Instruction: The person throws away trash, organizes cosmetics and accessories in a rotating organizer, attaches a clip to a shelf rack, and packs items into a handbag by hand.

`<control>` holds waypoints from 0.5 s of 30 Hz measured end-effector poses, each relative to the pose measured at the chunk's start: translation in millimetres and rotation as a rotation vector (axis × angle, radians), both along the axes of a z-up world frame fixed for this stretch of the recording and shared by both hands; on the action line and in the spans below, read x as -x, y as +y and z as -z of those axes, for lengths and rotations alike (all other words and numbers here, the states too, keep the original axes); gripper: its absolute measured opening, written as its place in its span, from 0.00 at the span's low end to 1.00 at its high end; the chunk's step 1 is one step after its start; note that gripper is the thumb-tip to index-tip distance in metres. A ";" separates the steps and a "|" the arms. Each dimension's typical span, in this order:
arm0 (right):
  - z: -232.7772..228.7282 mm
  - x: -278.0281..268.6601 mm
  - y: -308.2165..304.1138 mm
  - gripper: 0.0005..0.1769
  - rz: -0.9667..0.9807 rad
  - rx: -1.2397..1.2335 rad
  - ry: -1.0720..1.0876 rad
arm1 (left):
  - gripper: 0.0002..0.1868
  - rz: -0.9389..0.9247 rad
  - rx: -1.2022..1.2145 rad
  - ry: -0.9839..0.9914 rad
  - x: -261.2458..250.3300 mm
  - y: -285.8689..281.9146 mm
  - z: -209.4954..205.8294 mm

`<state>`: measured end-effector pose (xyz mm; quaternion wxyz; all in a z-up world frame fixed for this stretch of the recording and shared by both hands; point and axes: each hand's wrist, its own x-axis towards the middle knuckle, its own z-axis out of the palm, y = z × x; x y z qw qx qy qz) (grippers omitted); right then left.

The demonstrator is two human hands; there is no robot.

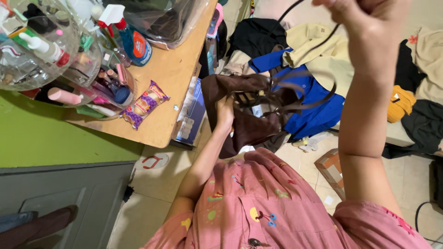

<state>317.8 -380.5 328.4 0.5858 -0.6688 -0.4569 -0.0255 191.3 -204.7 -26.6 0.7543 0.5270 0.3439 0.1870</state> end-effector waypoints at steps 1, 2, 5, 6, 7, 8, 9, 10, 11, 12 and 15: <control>1.4 -2.1 -2.6 0.07 -0.014 -0.041 -0.011 | 0.14 0.006 -0.002 -0.002 1.7 -2.1 1.8; 1.7 -3.5 -5.0 0.08 -0.027 -0.081 -0.026 | 0.15 0.018 -0.081 -0.043 1.9 -3.6 4.7; 1.6 -1.7 -2.3 0.08 -0.023 -0.008 -0.063 | 0.15 0.050 -0.165 -0.139 -6.7 0.5 17.2; 2.3 1.4 -1.1 0.07 0.022 0.027 0.035 | 0.15 0.061 -0.161 -0.179 -5.6 2.3 23.5; 2.4 4.4 -0.4 0.07 0.062 0.063 0.135 | 0.15 0.070 -0.162 -0.176 -7.9 7.4 29.0; 1.9 6.9 1.1 0.07 0.073 0.062 0.138 | 0.14 0.031 -0.157 -0.160 -12.7 14.1 33.1; 0.7 9.3 4.7 0.08 0.032 0.005 0.068 | 0.14 -0.008 -0.152 -0.143 -13.9 19.5 36.3; -2.6 12.8 7.8 0.08 0.014 -0.024 0.028 | 0.14 0.001 -0.152 -0.147 -13.5 24.1 37.2; -7.1 17.1 11.7 0.09 -0.005 -0.052 -0.012 | 0.12 0.025 0.014 -0.230 -11.6 28.4 35.8; -8.3 24.8 17.3 0.08 0.009 0.037 0.060 | 0.11 0.050 0.181 -0.303 -7.3 31.9 32.8; -13.8 39.2 37.2 0.08 0.038 0.114 0.122 | 0.09 0.106 0.281 -0.223 -1.8 40.6 11.6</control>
